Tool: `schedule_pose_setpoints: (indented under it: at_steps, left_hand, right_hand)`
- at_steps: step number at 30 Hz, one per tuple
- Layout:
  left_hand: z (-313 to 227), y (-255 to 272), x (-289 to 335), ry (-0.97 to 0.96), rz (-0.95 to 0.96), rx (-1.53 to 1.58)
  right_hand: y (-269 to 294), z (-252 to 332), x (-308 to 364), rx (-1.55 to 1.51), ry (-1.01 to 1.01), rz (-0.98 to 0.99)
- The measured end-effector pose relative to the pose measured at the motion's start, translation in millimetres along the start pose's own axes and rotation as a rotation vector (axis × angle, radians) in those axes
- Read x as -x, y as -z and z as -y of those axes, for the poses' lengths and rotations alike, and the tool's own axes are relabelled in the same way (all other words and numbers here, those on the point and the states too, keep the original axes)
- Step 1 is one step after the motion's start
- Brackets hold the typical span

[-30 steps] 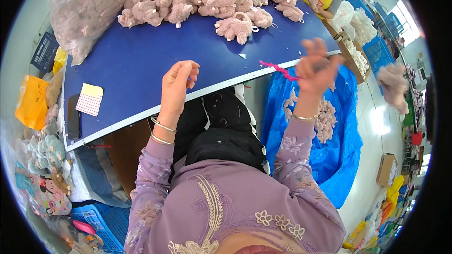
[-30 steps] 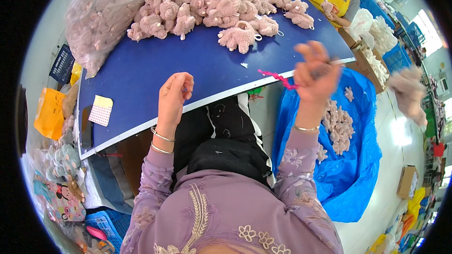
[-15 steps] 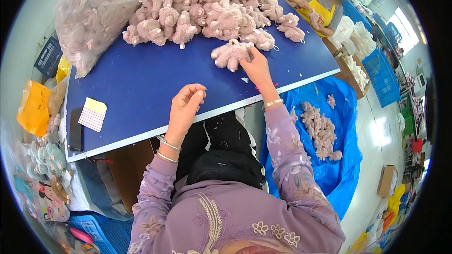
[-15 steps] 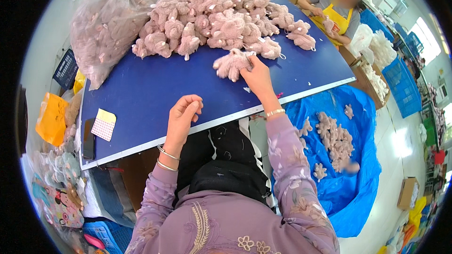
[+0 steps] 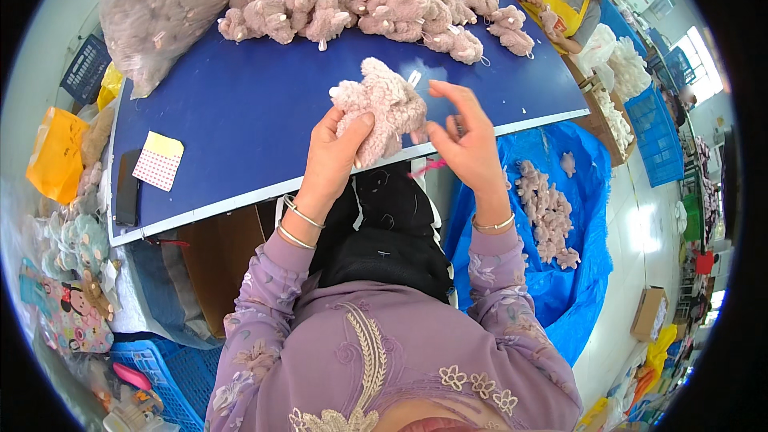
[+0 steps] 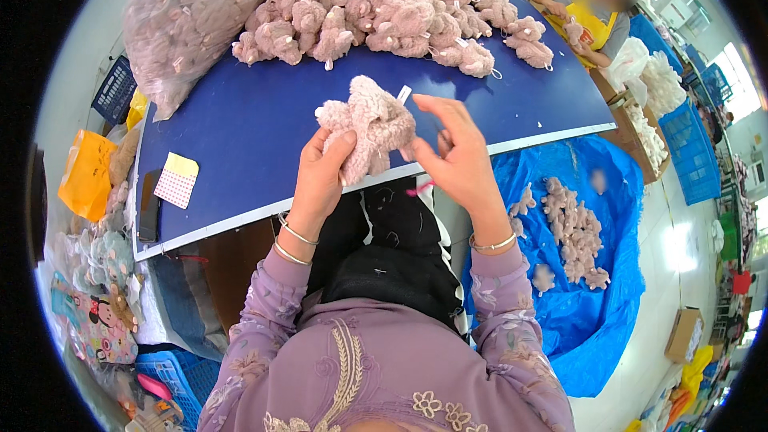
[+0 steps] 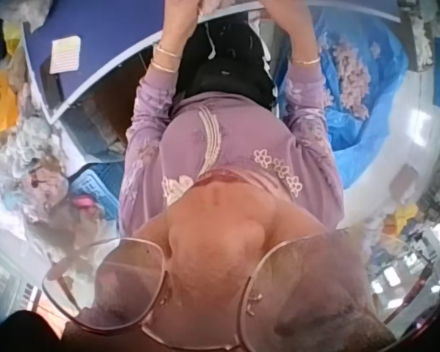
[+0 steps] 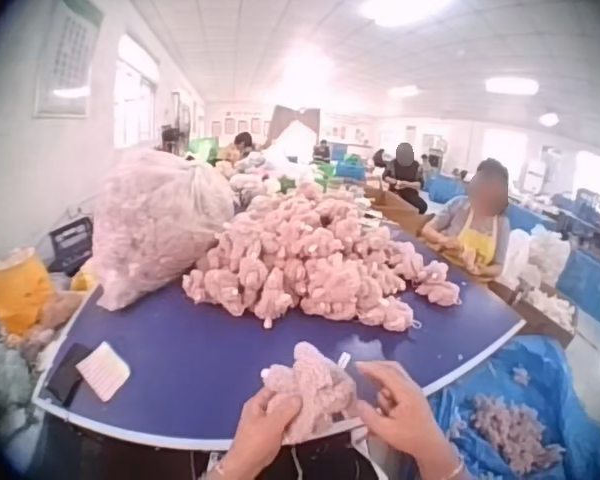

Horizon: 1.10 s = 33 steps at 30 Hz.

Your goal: The person uses small scissors to trim loose threads and stray fibers from multiple pink stuffed animal toys. The person picks up each toy, snips the excess material, and places the finished toy on a blue table.

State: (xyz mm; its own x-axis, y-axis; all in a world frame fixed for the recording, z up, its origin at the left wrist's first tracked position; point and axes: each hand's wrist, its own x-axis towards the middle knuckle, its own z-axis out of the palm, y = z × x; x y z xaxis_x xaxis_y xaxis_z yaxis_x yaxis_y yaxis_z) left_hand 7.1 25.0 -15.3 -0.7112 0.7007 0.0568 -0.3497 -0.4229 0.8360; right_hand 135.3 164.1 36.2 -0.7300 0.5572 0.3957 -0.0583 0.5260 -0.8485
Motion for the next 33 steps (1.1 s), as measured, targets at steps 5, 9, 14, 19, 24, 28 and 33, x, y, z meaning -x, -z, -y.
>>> schedule_pose_setpoints:
  at_steps: [5,9,14,19,24,28,33]
  left_hand:
    - [2,-3,5,-0.056,0.002,-0.068]
    - [1,-7,13,-0.077,0.017,-0.136]
    - [1,0,9,0.003,-0.022,0.053]
    - [5,3,10,0.002,-0.087,0.05]
    - [5,1,11,0.025,-0.09,0.041]
    - [4,1,14,0.064,-0.06,0.044]
    - [5,-1,18,0.075,-0.017,0.03]
  right_hand:
    - [-17,1,9,0.095,0.212,-0.013]
    - [-29,-3,9,-0.122,0.057,0.033]
    - [4,2,9,-0.637,-0.155,0.059]
    - [11,10,14,0.016,-0.045,0.25]
    - [4,20,15,0.406,0.116,0.362]
    - [2,22,11,0.504,0.156,0.358]
    - [-5,23,10,0.461,0.175,0.35]
